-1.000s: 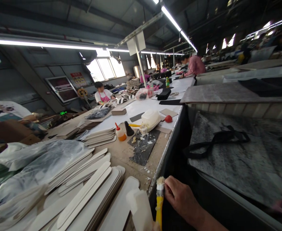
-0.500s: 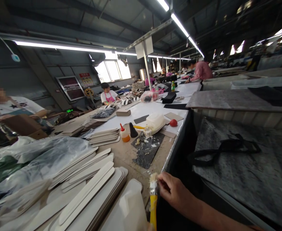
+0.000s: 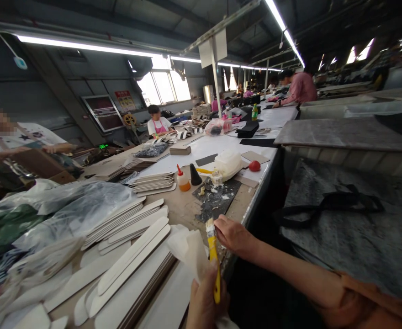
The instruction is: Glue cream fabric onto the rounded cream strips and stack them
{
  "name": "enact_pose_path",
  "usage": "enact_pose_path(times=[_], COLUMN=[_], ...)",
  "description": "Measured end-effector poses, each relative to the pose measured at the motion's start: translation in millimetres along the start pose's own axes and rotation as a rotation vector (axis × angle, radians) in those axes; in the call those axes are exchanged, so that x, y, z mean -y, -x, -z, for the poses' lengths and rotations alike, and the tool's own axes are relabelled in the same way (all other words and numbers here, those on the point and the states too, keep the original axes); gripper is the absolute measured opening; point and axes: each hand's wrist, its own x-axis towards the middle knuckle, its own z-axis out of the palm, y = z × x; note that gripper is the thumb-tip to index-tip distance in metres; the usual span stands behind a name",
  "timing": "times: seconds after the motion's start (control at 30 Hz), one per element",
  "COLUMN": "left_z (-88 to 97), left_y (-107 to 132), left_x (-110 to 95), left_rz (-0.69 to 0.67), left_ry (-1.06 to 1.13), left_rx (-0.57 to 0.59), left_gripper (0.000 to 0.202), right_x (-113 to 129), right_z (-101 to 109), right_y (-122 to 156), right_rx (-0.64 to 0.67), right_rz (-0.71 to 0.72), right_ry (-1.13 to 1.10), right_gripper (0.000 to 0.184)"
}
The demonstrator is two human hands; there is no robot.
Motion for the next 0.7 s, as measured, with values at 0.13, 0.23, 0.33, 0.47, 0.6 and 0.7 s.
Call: enact_pose_path(times=[0.13,0.23,0.33,0.47,0.6,0.7], left_z=[-12.0,-13.6,-15.5,-18.3,-17.4,-12.8], left_y=[-5,-11,-13,-12,-15,-20], left_x=[-10,-14,-18,-22,-19,-14], left_rz=[-0.021,-0.002,0.011,-0.001,0.049,0.048], left_ry=[0.07,0.128,0.162,0.159,0.166,0.193], left_rx=[-0.005,0.016,0.071,0.151,0.09,0.048], left_gripper=[0.055,0.055,0.057,0.057,0.06,0.059], right_x=[-12,-19,-24,-26,-28,-32], right_z=[-7,-5,1,5,8,13], right_y=[-14,-24,-31,-35,-39,-44], right_rx=[0.0,-0.034,-0.081,-0.137,-0.177,-0.179], right_rz=[0.036,0.072,0.109,0.168,0.227,0.286], right_ry=[0.106,0.16,0.192,0.206,0.214,0.228], right_gripper=[0.011,0.011,0.011,0.011,0.012,0.013])
